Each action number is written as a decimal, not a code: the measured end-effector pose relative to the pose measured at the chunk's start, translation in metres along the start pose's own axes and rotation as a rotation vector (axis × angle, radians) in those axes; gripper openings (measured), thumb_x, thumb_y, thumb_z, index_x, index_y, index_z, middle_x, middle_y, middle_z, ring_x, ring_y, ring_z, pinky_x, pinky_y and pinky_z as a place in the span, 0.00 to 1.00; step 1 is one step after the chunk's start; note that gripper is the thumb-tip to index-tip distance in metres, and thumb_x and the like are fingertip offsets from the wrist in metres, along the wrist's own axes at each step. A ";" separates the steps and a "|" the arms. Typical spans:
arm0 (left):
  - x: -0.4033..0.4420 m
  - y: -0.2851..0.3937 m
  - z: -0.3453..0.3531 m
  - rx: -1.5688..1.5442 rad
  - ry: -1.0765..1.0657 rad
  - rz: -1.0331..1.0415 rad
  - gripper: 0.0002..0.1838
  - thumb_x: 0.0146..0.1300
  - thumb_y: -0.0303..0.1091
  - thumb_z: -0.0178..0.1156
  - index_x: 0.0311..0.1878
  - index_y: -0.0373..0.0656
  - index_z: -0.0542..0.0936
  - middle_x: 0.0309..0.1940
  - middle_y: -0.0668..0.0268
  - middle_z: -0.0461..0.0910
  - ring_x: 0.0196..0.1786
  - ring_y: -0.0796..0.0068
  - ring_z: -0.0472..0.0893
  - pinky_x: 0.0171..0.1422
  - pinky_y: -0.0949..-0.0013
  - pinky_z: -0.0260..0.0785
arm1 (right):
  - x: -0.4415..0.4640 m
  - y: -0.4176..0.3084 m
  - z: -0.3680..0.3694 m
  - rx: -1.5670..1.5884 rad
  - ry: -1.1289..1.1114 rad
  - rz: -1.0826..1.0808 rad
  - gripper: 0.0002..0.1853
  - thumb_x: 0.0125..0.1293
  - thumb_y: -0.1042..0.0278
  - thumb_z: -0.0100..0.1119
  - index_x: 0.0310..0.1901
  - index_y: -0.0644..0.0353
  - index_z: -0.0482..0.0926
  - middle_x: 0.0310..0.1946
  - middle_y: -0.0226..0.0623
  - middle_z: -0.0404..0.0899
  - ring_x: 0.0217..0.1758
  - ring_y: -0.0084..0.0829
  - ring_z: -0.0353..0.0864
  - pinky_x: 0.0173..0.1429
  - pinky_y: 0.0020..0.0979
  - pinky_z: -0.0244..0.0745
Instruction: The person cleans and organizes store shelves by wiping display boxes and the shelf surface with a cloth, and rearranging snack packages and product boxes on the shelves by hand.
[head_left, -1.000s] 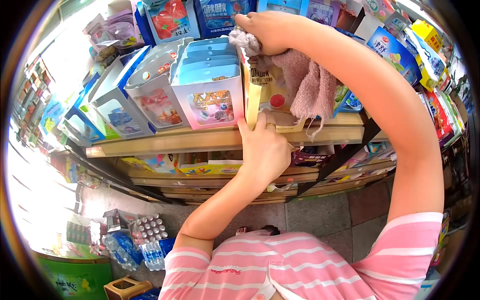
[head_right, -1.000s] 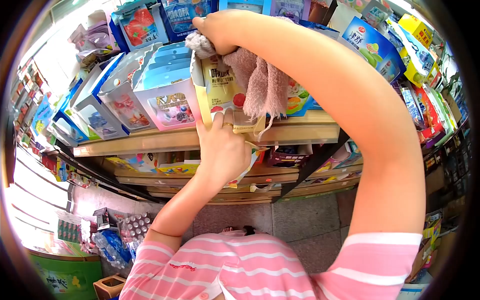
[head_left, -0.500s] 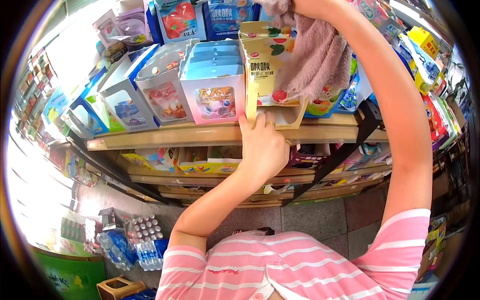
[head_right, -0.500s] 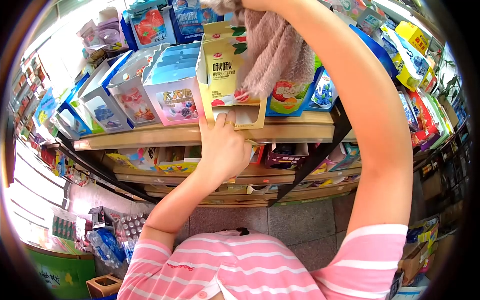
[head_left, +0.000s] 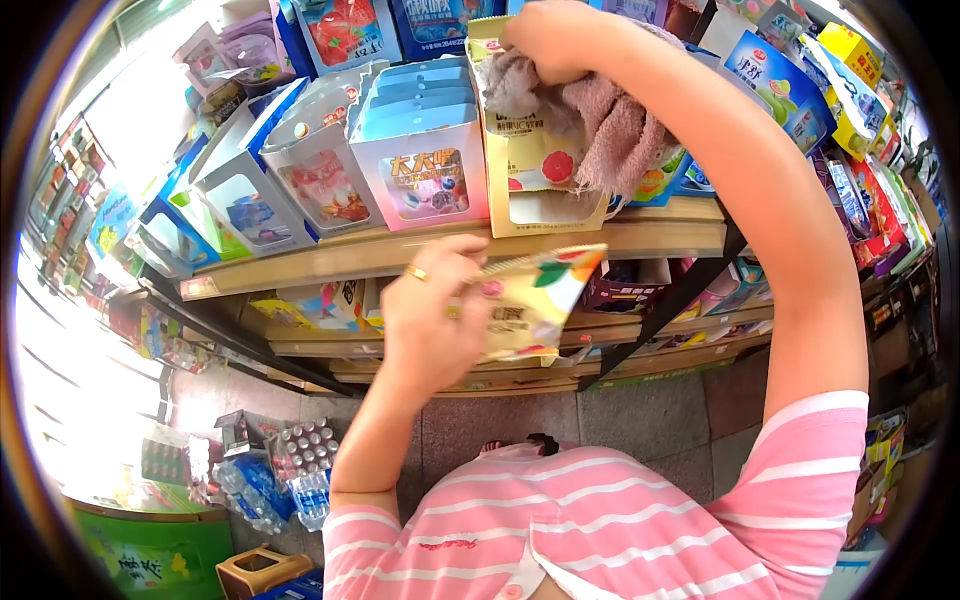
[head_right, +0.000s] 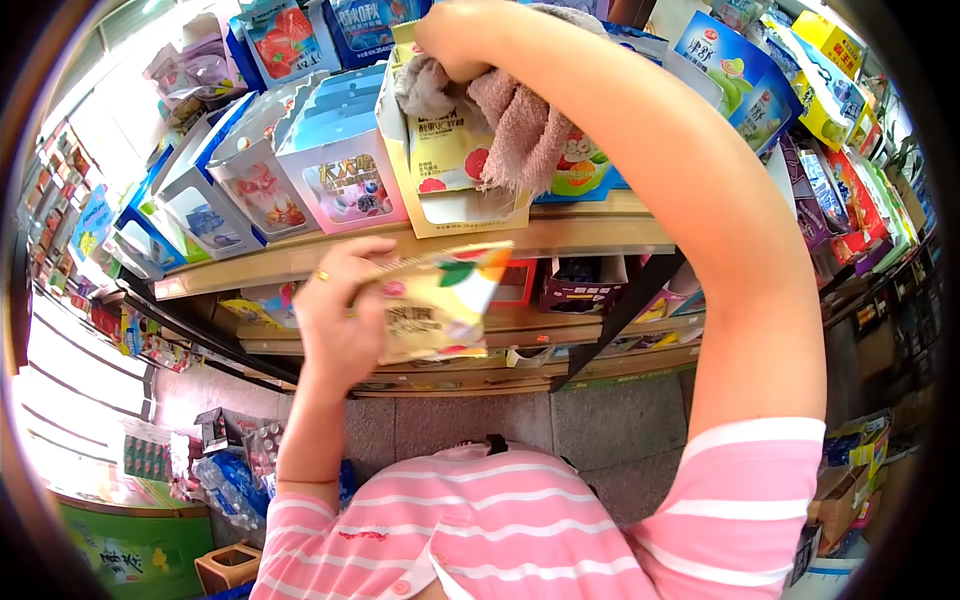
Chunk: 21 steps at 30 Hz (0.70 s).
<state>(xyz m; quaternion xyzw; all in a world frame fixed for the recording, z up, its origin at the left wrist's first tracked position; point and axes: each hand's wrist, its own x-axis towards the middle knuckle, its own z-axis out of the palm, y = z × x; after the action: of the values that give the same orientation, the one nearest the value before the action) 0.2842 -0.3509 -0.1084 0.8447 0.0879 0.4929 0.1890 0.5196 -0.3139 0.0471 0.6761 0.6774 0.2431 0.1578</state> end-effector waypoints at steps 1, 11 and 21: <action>-0.002 -0.004 -0.008 -0.114 0.031 -0.115 0.04 0.49 0.19 0.53 0.29 0.37 0.75 0.33 0.56 0.79 0.35 0.64 0.80 0.40 0.68 0.72 | -0.004 0.001 -0.005 0.003 0.001 -0.001 0.12 0.44 0.74 0.57 0.34 0.58 0.81 0.32 0.47 0.80 0.40 0.46 0.79 0.42 0.38 0.74; 0.070 -0.023 -0.084 -0.383 0.419 -0.372 0.11 0.64 0.29 0.48 0.45 0.33 0.76 0.36 0.66 0.78 0.36 0.82 0.75 0.41 0.78 0.67 | -0.050 0.037 -0.046 0.655 0.681 0.164 0.11 0.45 0.77 0.59 0.34 0.62 0.79 0.28 0.48 0.80 0.33 0.36 0.81 0.39 0.32 0.73; 0.227 -0.033 -0.017 -0.507 0.257 -0.175 0.09 0.63 0.25 0.48 0.43 0.32 0.73 0.34 0.62 0.79 0.35 0.77 0.77 0.41 0.74 0.69 | -0.137 0.064 -0.054 1.348 0.874 0.336 0.21 0.51 0.82 0.58 0.50 0.66 0.75 0.39 0.33 0.79 0.39 0.22 0.76 0.42 0.24 0.73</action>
<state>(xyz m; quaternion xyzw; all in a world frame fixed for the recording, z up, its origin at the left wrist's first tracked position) 0.3839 -0.2411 0.0676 0.6905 0.0575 0.5839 0.4230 0.5488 -0.4581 0.1109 0.5625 0.5679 0.0459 -0.5992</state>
